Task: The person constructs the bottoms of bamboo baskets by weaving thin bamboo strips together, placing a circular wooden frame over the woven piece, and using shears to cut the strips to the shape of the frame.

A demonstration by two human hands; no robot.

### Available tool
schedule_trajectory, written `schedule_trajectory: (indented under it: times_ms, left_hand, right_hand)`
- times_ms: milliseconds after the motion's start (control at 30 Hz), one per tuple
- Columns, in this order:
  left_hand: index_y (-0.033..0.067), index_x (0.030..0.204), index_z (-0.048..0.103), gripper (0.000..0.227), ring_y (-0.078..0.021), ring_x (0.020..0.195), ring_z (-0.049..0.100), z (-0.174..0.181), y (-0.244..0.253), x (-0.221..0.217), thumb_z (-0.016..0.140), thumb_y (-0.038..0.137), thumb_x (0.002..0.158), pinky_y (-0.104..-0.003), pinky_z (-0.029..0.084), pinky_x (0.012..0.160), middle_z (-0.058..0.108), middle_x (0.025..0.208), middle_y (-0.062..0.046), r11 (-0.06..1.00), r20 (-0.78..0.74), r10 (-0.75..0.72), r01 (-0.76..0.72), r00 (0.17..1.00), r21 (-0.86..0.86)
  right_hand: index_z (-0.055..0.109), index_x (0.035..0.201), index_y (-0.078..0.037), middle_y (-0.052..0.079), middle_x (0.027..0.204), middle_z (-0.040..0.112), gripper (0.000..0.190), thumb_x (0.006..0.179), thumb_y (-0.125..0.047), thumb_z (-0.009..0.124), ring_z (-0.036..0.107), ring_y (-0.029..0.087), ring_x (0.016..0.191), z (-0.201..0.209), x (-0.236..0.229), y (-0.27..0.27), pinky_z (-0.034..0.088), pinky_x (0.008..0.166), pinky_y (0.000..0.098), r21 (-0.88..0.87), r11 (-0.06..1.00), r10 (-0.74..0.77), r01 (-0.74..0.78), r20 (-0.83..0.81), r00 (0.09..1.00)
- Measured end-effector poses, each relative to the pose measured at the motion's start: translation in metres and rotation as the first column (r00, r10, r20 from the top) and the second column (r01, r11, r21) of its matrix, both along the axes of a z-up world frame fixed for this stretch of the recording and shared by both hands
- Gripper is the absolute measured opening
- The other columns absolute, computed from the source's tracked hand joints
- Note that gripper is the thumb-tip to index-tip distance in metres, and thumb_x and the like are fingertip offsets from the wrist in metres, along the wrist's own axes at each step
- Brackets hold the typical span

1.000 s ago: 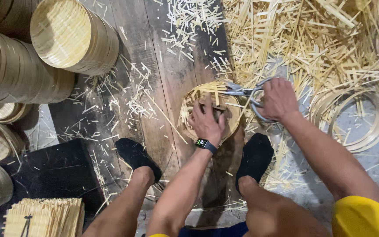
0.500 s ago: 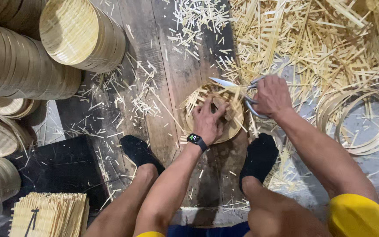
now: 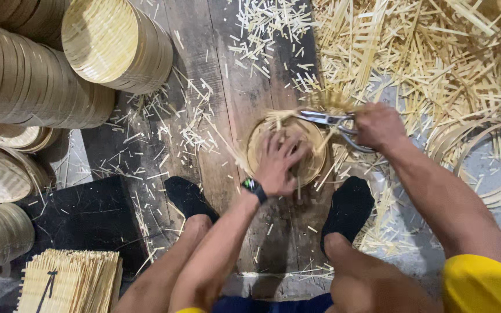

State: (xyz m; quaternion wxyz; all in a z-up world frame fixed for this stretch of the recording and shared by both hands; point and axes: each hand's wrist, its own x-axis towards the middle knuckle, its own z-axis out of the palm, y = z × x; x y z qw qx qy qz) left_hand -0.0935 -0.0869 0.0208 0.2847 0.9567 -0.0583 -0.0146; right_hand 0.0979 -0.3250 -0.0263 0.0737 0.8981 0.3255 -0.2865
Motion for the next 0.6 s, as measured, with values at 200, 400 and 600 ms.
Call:
schedule_trajectory:
  times_ms: [200,400,600]
  left_hand:
    - [0.0054,0.154,0.028,0.119,-0.0462,0.141,0.031,-0.016,-0.040,0.012,0.088,0.051,0.063,-0.063,0.018,0.118,0.033,0.152,-0.030,0.770,-0.300,0.611,-0.638,0.733,0.009]
    - [0.0019,0.152,0.031,0.121,-0.0440,0.130,0.043,-0.016,-0.022,0.011,0.090,0.040,0.054,-0.055,0.035,0.112,0.045,0.140,-0.026,0.897,-0.173,0.437,-0.441,0.883,0.016]
    - [0.0057,0.154,0.033,0.122,-0.0422,0.125,0.046,-0.001,-0.008,0.012,0.089,0.036,0.050,-0.053,0.039,0.108,0.050,0.135,-0.021,0.935,-0.190,0.343,-0.354,0.920,-0.024]
  right_hand:
    - [0.068,0.094,-0.008,0.013,0.079,0.063,0.053,0.078,-0.058,0.063,0.064,0.026,0.074,-0.008,-0.005,-0.005,0.059,0.069,0.0409,0.187,0.962,0.111,-0.198,0.398,0.911]
    - [0.065,0.111,-0.004,0.011,0.083,0.062,0.040,0.101,-0.042,0.055,0.068,0.026,0.076,-0.003,0.002,0.004,0.062,0.068,0.0417,-0.030,0.999,-0.044,0.044,0.006,0.999]
    - [0.065,0.113,-0.002,0.016,0.105,0.060,0.054,0.089,-0.051,0.065,0.060,0.028,0.101,-0.011,0.009,-0.019,0.052,0.093,0.0431,0.128,0.989,-0.087,0.072,0.112,0.990]
